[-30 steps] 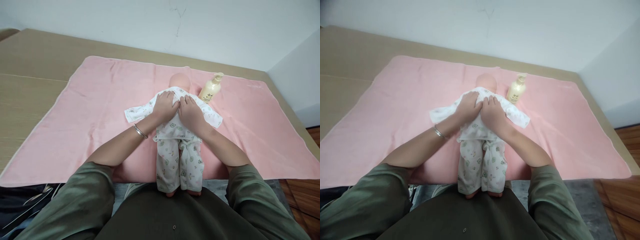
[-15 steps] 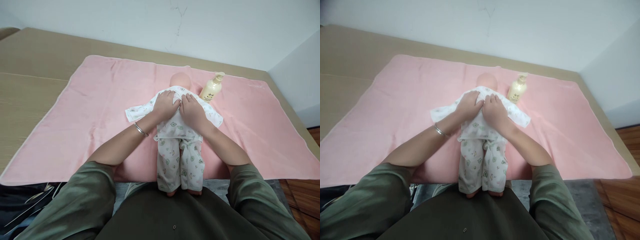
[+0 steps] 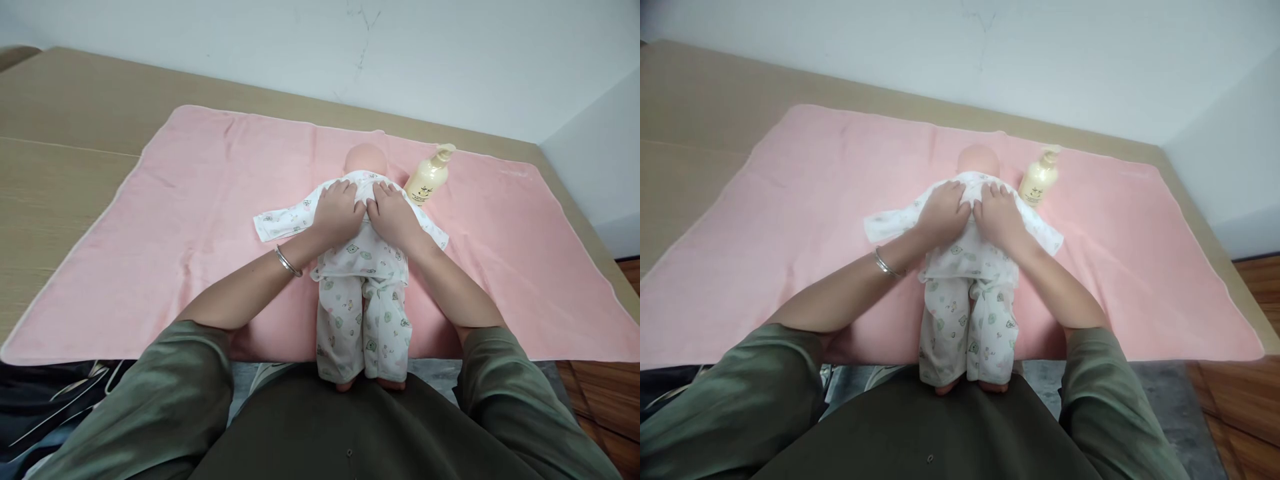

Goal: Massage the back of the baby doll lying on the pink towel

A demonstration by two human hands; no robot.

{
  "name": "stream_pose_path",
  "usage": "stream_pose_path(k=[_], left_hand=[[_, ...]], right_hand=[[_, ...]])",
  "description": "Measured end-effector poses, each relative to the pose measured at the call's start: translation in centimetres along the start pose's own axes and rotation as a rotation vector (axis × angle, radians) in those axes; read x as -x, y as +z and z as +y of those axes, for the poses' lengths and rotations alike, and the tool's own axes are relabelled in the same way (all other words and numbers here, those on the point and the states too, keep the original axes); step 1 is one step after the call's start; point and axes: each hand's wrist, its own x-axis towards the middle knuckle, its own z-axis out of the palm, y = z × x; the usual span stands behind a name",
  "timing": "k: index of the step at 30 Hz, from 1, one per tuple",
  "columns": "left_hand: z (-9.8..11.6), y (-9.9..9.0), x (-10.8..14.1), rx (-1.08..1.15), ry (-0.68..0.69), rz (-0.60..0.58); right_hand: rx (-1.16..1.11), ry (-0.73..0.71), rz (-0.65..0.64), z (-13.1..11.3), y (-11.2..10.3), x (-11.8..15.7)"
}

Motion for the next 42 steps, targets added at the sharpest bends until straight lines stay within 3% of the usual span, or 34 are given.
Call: stream_pose_path(k=[5,11,14,18,22,25,28,32,38,42], left_hand=[[-0.7,0.4,-0.7,0.062,-0.043,0.035],[-0.9,1.0,-0.4,0.11,-0.051,0.053],[-1.2,1.3,0.0,0.167,-0.044,0.121],[-1.5,1.7,0.5,0.215,-0.024,0.211],[-1.6,1.9,0.7,0.234,-0.029,0.237],[-1.7,2.0,0.6,0.24,-0.031,0.244],[-1.7,2.0,0.6,0.219,-0.022,0.243],[-1.7,2.0,0.6,0.192,-0.022,0.236],[-1.8,2.0,0.5,0.195,-0.017,0.221],[-1.8,1.9,0.6,0.217,-0.01,0.219]], right_hand=[[-0.012,-0.063,0.018,-0.6,0.4,0.9],[-0.087,-0.022,0.034,0.6,0.8,-0.5],[-0.115,-0.053,0.047,0.9,0.2,-0.5],[-0.149,-0.085,0.22,0.7,-0.9,0.4],[-0.136,-0.052,0.366,0.2,0.2,0.9],[-0.143,-0.035,0.323,-0.2,1.6,0.8],[-0.144,-0.026,0.248,-0.2,1.7,0.7],[-0.133,-0.014,0.31,0.0,0.8,0.8],[-0.125,-0.035,0.276,-0.3,2.3,0.7],[-0.127,-0.042,0.33,-0.4,1.9,0.7]])
